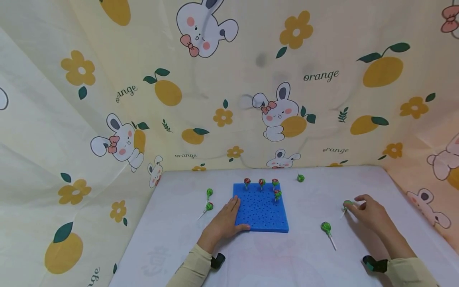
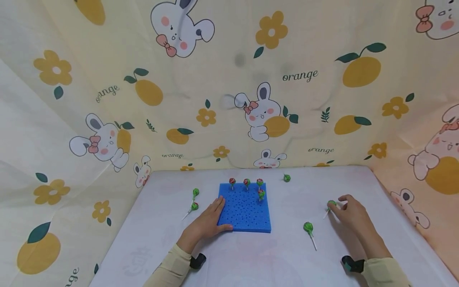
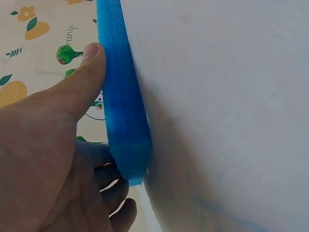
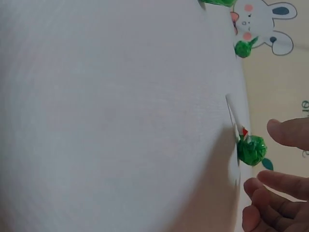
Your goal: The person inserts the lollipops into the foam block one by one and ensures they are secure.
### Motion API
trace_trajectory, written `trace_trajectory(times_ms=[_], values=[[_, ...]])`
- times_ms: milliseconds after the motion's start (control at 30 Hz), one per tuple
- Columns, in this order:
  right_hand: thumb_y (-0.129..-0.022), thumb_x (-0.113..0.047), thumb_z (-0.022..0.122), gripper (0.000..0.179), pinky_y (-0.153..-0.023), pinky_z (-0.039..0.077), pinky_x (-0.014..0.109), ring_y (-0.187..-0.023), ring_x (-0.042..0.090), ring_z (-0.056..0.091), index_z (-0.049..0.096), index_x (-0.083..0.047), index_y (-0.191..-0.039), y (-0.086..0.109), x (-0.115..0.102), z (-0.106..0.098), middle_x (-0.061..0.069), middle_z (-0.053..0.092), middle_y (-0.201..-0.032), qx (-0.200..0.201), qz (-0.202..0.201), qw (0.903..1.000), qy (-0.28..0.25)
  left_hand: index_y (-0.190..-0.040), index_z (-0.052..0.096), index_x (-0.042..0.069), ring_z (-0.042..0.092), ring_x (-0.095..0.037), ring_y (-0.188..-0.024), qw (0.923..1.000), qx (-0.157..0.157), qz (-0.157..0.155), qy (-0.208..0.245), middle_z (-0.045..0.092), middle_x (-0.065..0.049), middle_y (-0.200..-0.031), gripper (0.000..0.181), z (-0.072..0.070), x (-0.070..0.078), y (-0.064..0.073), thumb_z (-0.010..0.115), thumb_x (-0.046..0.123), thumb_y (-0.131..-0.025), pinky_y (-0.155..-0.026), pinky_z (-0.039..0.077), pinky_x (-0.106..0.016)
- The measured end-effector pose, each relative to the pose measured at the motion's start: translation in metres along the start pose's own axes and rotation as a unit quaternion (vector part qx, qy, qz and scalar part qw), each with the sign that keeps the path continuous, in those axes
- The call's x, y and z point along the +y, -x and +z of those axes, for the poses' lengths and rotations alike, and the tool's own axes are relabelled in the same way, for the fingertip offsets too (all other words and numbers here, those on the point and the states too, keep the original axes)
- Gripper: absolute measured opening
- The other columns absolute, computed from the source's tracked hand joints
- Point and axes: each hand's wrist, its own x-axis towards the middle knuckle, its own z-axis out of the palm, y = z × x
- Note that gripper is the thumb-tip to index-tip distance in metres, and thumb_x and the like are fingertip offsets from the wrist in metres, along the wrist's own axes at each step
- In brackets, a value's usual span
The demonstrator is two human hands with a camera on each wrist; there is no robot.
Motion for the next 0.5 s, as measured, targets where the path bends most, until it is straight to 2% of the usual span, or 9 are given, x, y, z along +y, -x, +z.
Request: trace_trajectory(times_ms=[200,500], values=[[-0.106,-0.044,0.065,0.072,-0.077,0.057,0.051,-0.099,0.049,0.059,0.043,0.016,-0.138,0.0002,-0.0012,0.0027,0.044,0.055,-0.121,-0.026,0.021,0.9994,-0.014,-0.171,0.024,0.005,0.023,-0.029,-0.165,1.0,-0.005,-0.003,-0.003,0.019,-0.012,-0.179,0.105,0.0003,0.0013,0.0006,0.068,0.065,-0.097,-0.131,0.029,-0.045],[-0.105,-0.036,0.069,0.064,-0.073,0.056,0.044,-0.097,0.045,0.059,0.048,0.017,-0.134,-0.0028,-0.0068,0.0077,0.04,0.059,-0.115,-0.015,0.017,0.9995,-0.023,-0.171,0.024,0.004,0.022,-0.029,-0.165,1.0,-0.005,-0.002,-0.002,0.019,-0.012,-0.179,0.104,-0.0006,0.0015,-0.0009,0.068,0.065,-0.098,-0.132,0.028,-0.044]])
